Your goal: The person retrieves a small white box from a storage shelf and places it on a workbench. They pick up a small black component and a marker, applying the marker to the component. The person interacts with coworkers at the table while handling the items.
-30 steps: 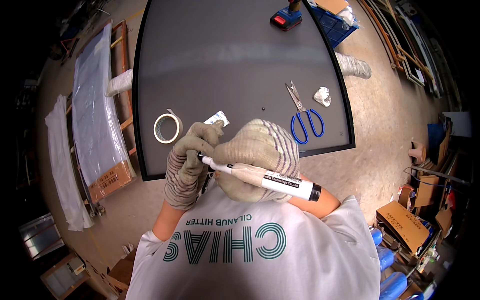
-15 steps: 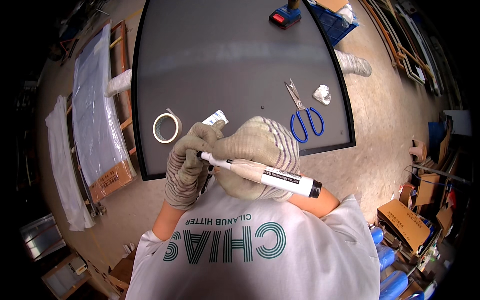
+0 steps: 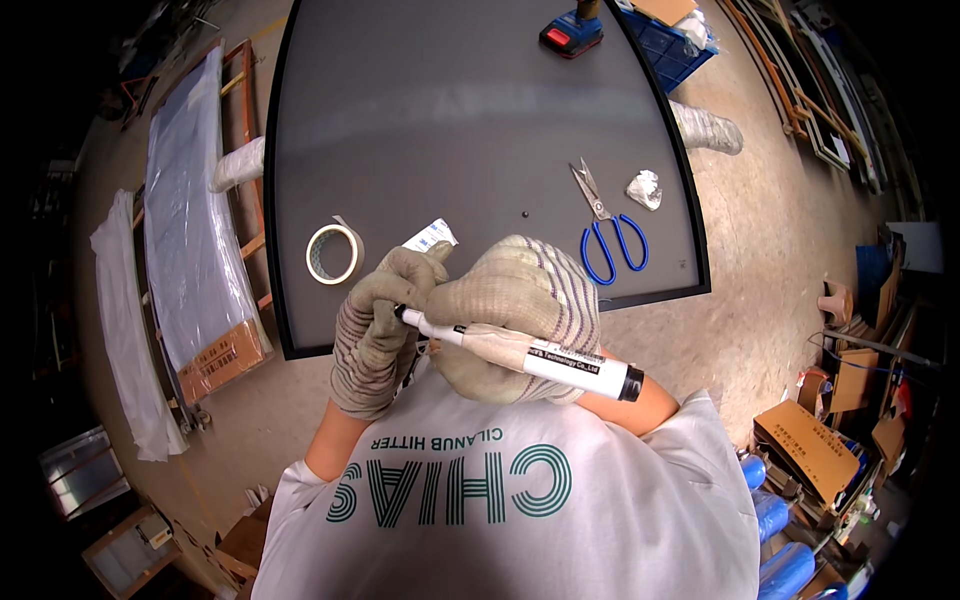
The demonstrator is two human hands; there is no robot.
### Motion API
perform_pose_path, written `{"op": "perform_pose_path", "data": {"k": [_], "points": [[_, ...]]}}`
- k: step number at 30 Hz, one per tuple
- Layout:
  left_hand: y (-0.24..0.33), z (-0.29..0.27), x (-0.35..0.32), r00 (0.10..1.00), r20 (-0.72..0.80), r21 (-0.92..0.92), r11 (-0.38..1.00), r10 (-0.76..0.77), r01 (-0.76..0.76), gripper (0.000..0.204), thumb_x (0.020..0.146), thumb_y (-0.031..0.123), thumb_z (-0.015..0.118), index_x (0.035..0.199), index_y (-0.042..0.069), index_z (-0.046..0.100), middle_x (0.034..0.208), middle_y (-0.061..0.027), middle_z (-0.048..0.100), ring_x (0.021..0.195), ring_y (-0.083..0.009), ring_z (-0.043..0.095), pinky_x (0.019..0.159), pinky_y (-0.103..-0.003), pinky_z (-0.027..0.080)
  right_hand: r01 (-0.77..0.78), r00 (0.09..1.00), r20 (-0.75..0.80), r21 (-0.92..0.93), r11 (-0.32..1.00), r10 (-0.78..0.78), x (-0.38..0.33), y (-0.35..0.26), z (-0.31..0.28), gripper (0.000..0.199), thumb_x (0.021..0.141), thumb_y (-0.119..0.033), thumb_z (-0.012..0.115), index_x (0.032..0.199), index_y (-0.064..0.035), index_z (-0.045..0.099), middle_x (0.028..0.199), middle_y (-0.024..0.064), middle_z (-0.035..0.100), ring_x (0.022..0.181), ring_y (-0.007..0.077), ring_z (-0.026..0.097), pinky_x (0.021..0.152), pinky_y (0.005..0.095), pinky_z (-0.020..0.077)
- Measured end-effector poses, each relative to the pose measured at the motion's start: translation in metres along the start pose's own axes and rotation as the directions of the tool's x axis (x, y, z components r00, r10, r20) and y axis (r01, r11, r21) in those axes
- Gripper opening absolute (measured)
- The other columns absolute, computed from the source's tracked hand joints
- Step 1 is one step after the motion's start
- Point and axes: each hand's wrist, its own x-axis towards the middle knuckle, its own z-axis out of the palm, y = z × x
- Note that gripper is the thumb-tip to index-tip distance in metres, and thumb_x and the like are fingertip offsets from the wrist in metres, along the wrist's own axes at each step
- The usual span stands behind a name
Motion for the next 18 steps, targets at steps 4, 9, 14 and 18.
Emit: {"op": "perform_pose_path", "data": {"k": [4,9,14,18], "points": [[0.001,0.0,-0.001,1.0,-0.013,-0.009,1.0,-0.011,0.011,0.038,0.086,0.048,0.058,0.089,0.011,0.058,0.09,-0.0022,0.053,0.087,-0.0142,0.051,0.11,-0.052,0.023,-0.08,0.985,0.144,-0.085,0.993,0.091,0.001,-0.003,-0.007,0.009,0.074,-0.009,0.064,0.069,-0.0027,0.061,0.058,0.0064,0.06,0.048,0.0175,0.055,0.047,0.0291,0.0411],[0.0,0.001,-0.001,1.0,-0.017,-0.013,1.0,-0.01,0.01,0.039,0.086,0.05,0.058,0.088,0.011,0.058,0.087,-0.0022,0.053,0.087,-0.0144,0.051,0.111,-0.051,0.022,-0.038,0.998,0.055,-0.067,0.997,0.041,0.002,-0.004,-0.003,0.009,0.072,-0.008,0.066,0.068,-0.0027,0.06,0.058,0.0064,0.059,0.048,0.0173,0.055,0.047,0.0289,0.0408],[0.0,0.0,0.0,1.0,0.001,0.011,1.0,-0.001,0.001,0.041,0.085,0.051,0.058,0.085,0.011,0.058,0.085,-0.0021,0.053,0.087,-0.0146,0.051,0.111,-0.052,0.022,-0.008,0.996,-0.087,0.065,0.998,0.014,-0.012,0.003,0.006,0.012,0.073,-0.009,0.068,0.067,-0.0027,0.06,0.057,0.0066,0.059,0.045,0.0171,0.053,0.046,0.0284,0.0404],[0.001,0.003,0.0,1.0,-0.015,-0.017,1.0,-0.019,0.018,0.04,0.085,0.051,0.058,0.083,0.011,0.058,0.084,-0.0015,0.053,0.087,-0.0146,0.051,0.111,-0.052,0.021,0.01,0.984,-0.179,0.13,0.991,0.013,-0.007,0.002,0.01,0.013,0.073,-0.01,0.069,0.067,-0.0027,0.06,0.056,0.0065,0.059,0.044,0.0174,0.053,0.045,0.0286,0.0398]]}}
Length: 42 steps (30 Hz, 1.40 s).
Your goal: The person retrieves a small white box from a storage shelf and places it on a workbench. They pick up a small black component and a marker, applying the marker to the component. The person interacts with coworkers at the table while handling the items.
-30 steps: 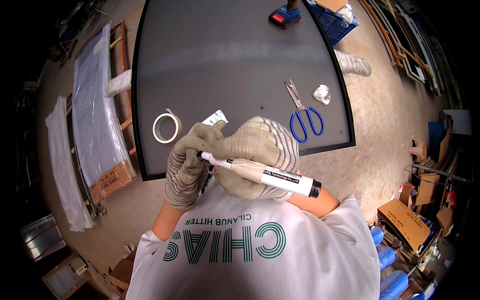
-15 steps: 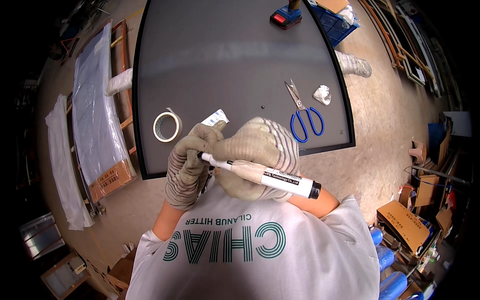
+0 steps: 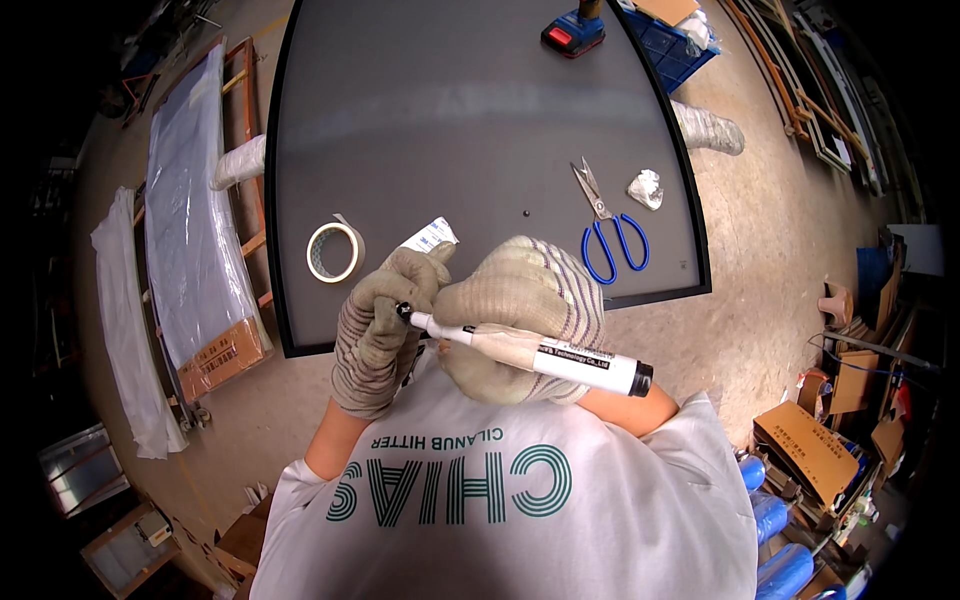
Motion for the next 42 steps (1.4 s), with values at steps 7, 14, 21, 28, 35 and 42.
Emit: {"op": "perform_pose_path", "data": {"k": [7,14,21,28,35,42], "points": [[0.0,0.001,0.0,1.0,0.0,-0.012,1.0,0.002,-0.002,0.038,0.087,0.048,0.058,0.082,0.011,0.058,0.083,-0.0013,0.052,0.085,-0.0143,0.05,0.111,-0.053,0.021,0.013,0.986,0.164,-0.134,0.991,0.009,0.005,-0.004,-0.006,0.013,0.076,-0.011,0.066,0.067,-0.0032,0.059,0.057,0.006,0.059,0.046,0.0175,0.054,0.046,0.0289,0.0403],[0.0,0.003,-0.001,1.0,-0.002,-0.045,0.999,-0.023,0.023,0.035,0.088,0.045,0.058,0.082,0.01,0.057,0.085,-0.0012,0.052,0.085,-0.0132,0.05,0.111,-0.053,0.02,-0.067,0.986,0.152,-0.03,0.997,0.071,0.006,-0.006,-0.008,0.012,0.076,-0.011,0.065,0.068,-0.0035,0.06,0.06,0.0068,0.061,0.048,0.0186,0.055,0.047,0.0292,0.0413],[0.001,0.004,-0.002,1.0,0.004,-0.068,0.997,-0.021,0.021,0.035,0.088,0.045,0.058,0.082,0.01,0.056,0.084,-0.0012,0.051,0.084,-0.013,0.05,0.112,-0.054,0.02,-0.048,0.97,0.232,-0.13,0.99,0.077,0.006,-0.01,-0.013,0.011,0.077,-0.01,0.065,0.07,-0.0023,0.061,0.061,0.0075,0.061,0.049,0.0186,0.056,0.048,0.0293,0.0419],[0.002,0.006,-0.004,1.0,0.017,-0.049,0.999,-0.005,0.005,0.036,0.086,0.044,0.059,0.081,0.009,0.055,0.085,-0.0016,0.051,0.084,-0.0127,0.051,0.113,-0.05,0.021,-0.053,0.994,0.092,-0.051,0.997,0.058,-0.003,-0.008,-0.005,0.012,0.077,-0.011,0.065,0.07,-0.0026,0.06,0.061,0.0075,0.061,0.05,0.0171,0.056,0.047,0.0287,0.0415],[0.003,0.006,-0.008,0.999,0.005,-0.056,0.998,-0.034,0.034,0.036,0.087,0.044,0.059,0.081,0.009,0.055,0.086,-0.0021,0.052,0.085,-0.0124,0.051,0.113,-0.049,0.022,-0.131,0.978,0.155,-0.073,0.989,0.141,0.004,-0.017,-0.008,0.012,0.079,-0.013,0.063,0.071,-0.0039,0.061,0.061,0.0055,0.061,0.051,0.0167,0.057,0.048,0.0283,0.0413],[0.003,0.007,-0.009,1.0,0.017,-0.044,0.999,-0.01,0.01,0.033,0.091,0.04,0.056,0.081,0.008,0.056,0.086,-0.0025,0.053,0.083,-0.0127,0.051,0.113,-0.05,0.021,-0.09,0.98,0.169,-0.095,0.991,0.105,0.0,-0.017,-0.008,0.011,0.079,-0.013,0.062,0.072,-0.0049,0.061,0.062,0.0051,0.061,0.051,0.0167,0.056,0.049,0.029,0.0413]]}}
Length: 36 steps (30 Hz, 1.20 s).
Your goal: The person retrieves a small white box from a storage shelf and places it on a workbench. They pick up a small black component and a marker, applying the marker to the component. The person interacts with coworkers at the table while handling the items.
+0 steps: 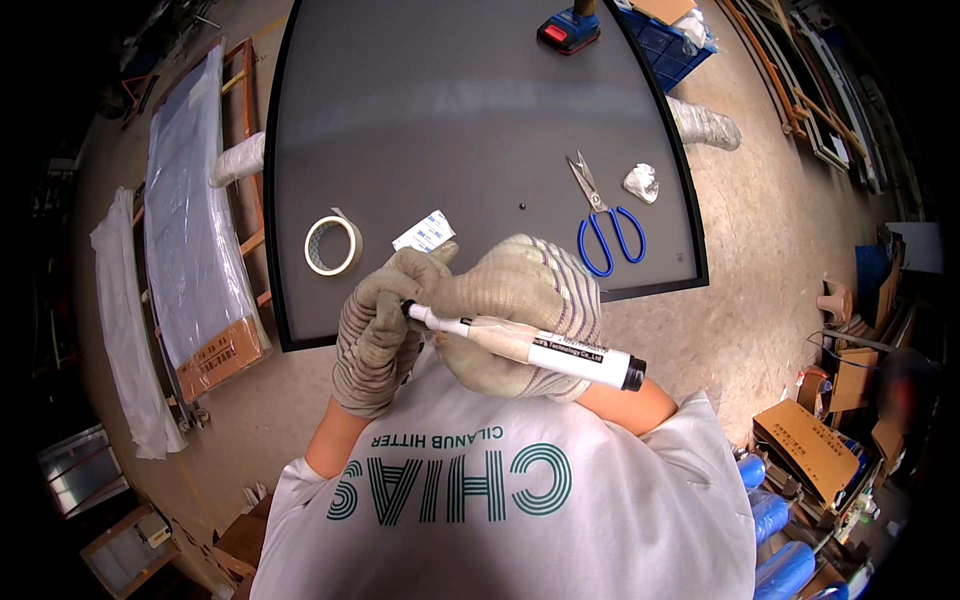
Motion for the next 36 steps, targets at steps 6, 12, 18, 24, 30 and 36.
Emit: {"op": "perform_pose_path", "data": {"k": [6,12,18,24,30,36], "points": [[-0.005,-0.001,0.002,0.998,0.027,0.01,0.998,0.054,-0.054,0.033,0.091,0.04,0.055,0.082,0.009,0.055,0.082,-0.002,0.052,0.084,-0.0131,0.05,0.112,-0.052,0.021,0.033,0.999,0.002,-0.006,0.999,-0.033,-0.002,0.001,-0.003,0.01,0.077,-0.011,0.063,0.071,-0.0041,0.06,0.061,0.0064,0.061,0.05,0.0175,0.055,0.049,0.0291,0.0407],[-0.005,0.0,0.003,0.997,0.033,0.019,0.998,0.064,-0.064,0.032,0.091,0.04,0.055,0.082,0.009,0.055,0.081,-0.0017,0.052,0.083,-0.0127,0.05,0.111,-0.052,0.021,0.094,0.988,-0.13,0.077,0.993,-0.083,-0.01,0.008,0.003,0.009,0.076,-0.009,0.063,0.07,-0.0041,0.06,0.061,0.0062,0.061,0.049,0.0182,0.055,0.048,0.0296,0.0399],[-0.003,0.002,0.002,1.0,0.003,0.017,1.0,0.01,-0.01,0.032,0.092,0.04,0.055,0.082,0.01,0.055,0.08,-0.0016,0.052,0.083,-0.0126,0.051,0.111,-0.052,0.022,0.03,0.999,-0.016,0.047,0.998,-0.03,-0.01,0.007,-0.003,0.012,0.077,-0.012,0.066,0.07,-0.005,0.06,0.061,0.0051,0.061,0.049,0.017,0.055,0.048,0.029,0.0404],[-0.008,-0.001,0.005,0.995,0.054,0.005,0.997,0.082,-0.083,0.035,0.089,0.044,0.055,0.084,0.01,0.057,0.081,-0.0014,0.055,0.086,-0.0135,0.053,0.111,-0.051,0.024,0.057,0.994,-0.095,0.057,0.997,-0.051,-0.013,0.009,-0.002,0.013,0.078,-0.013,0.066,0.069,-0.0047,0.06,0.06,0.0056,0.061,0.049,0.0175,0.055,0.048,0.0292,0.0403],[-0.008,0.001,0.004,0.994,-0.02,0.088,0.991,0.105,-0.103,0.039,0.089,0.047,0.053,0.087,0.008,0.06,0.084,-0.0034,0.06,0.089,-0.0155,0.055,0.109,-0.049,0.029,0.048,0.998,-0.026,-0.034,0.998,-0.049,-0.01,0.005,-0.005,0.013,0.077,-0.011,0.067,0.07,-0.0029,0.06,0.06,0.0071,0.061,0.049,0.0179,0.056,0.047,0.0291,0.0402],[-0.005,0.001,0.005,0.994,0.001,0.143,0.984,0.111,-0.11,0.038,0.09,0.046,0.053,0.088,0.008,0.06,0.083,-0.0033,0.06,0.088,-0.0158,0.055,0.109,-0.048,0.03,0.076,0.996,-0.054,0.009,0.997,-0.075,-0.016,0.016,-0.002,0.015,0.066,-0.009,0.074,0.077,-0.0045,0.064,0.064,0.0085,0.063,0.053,0.0203,0.059,0.048,0.0294,0.0453]]}}
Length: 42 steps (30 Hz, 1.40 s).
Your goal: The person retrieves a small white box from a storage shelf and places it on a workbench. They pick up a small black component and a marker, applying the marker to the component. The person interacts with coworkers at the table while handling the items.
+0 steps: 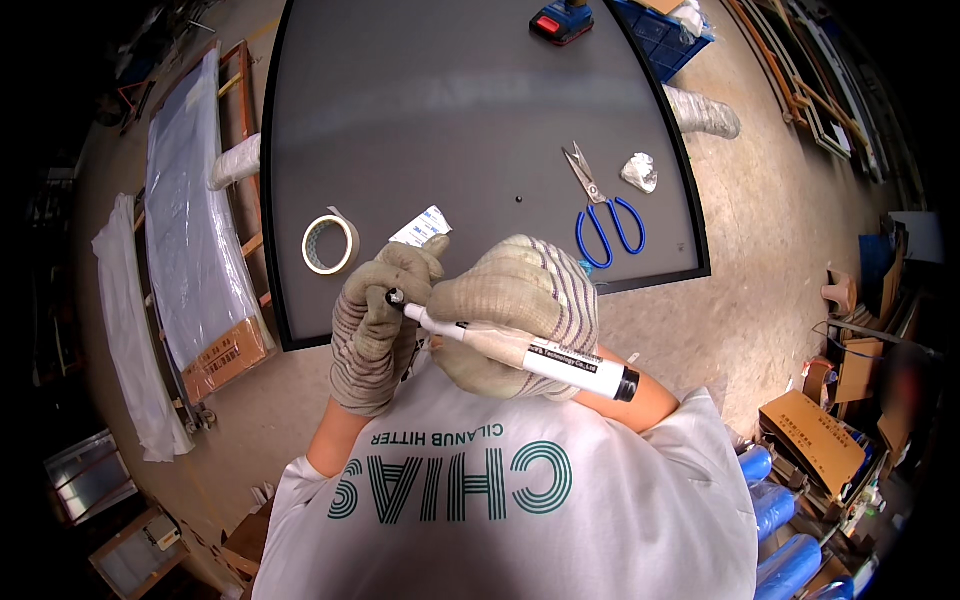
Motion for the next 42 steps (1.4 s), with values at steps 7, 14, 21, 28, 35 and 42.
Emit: {"op": "perform_pose_path", "data": {"k": [7,14,21,28,35,42], "points": [[0.0,-0.001,-0.002,1.0,-0.028,0.044,0.999,0.013,-0.012,0.035,0.091,0.043,0.053,0.089,0.01,0.06,0.084,-0.0024,0.061,0.087,-0.0152,0.055,0.109,-0.048,0.03,0.074,0.997,0.028,0.033,0.997,-0.075,0.01,0.0,0.0,0.006,0.07,-0.001,0.064,0.069,0.0001,0.059,0.057,0.0084,0.059,0.045,0.0171,0.053,0.041,0.0284,0.0381],[0.001,-0.001,0.0,0.997,-0.013,0.113,0.991,0.074,-0.072,0.033,0.091,0.042,0.052,0.09,0.01,0.06,0.084,-0.0021,0.061,0.087,-0.0157,0.056,0.108,-0.048,0.031,0.089,0.996,-0.031,0.066,0.994,-0.087,0.009,0.0,0.004,0.004,0.068,0.0,0.062,0.07,0.0002,0.058,0.056,0.0081,0.058,0.044,0.0174,0.053,0.041,0.029,0.0377],[0.002,-0.001,0.0,0.998,-0.011,0.105,0.992,0.066,-0.064,0.033,0.092,0.042,0.052,0.091,0.01,0.06,0.083,-0.002,0.062,0.088,-0.0159,0.056,0.108,-0.048,0.032,0.087,0.993,0.084,-0.004,0.996,-0.086,0.011,-0.002,-0.001,0.004,0.071,-0.001,0.061,0.071,-0.0002,0.058,0.058,0.0078,0.059,0.045,0.0175,0.054,0.041,0.0293,0.0379],[0.0,-0.002,0.0,0.997,-0.024,0.104,0.992,0.079,-0.076,0.032,0.091,0.042,0.052,0.091,0.01,0.06,0.084,-0.0021,0.062,0.088,-0.0162,0.056,0.108,-0.048,0.032,0.137,0.99,-0.028,0.057,0.989,-0.136,0.008,0.002,0.003,0.004,0.071,-0.002,0.061,0.07,0.0006,0.058,0.059,0.0086,0.059,0.044,0.0173,0.053,0.042,0.0287,0.0373],[0.0,-0.001,-0.001,0.996,-0.038,0.1,0.992,0.081,-0.077,0.032,0.092,0.041,0.053,0.091,0.009,0.06,0.084,-0.0032,0.062,0.088,-0.0173,0.056,0.107,-0.049,0.032,0.152,0.987,-0.068,0.07,0.986,-0.147,0.004,0.005,0.006,0.002,0.07,0.0,0.059,0.071,0.0013,0.058,0.059,0.009,0.059,0.044,0.0173,0.052,0.041,0.0286,0.0371],[0.002,0.0,-0.001,1.0,-0.025,-0.024,1.0,0.016,-0.017,0.036,0.091,0.04,0.055,0.088,0.004,0.059,0.088,-0.0058,0.051,0.086,-0.0174,0.05,0.112,-0.045,0.022,0.064,0.998,0.011,0.096,0.993,-0.065,0.01,-0.002,0.001,0.002,0.069,0.0,0.059,0.071,0.0008,0.058,0.058,0.0083,0.059,0.045,0.0179,0.052,0.041,0.0296,0.0374]]}}
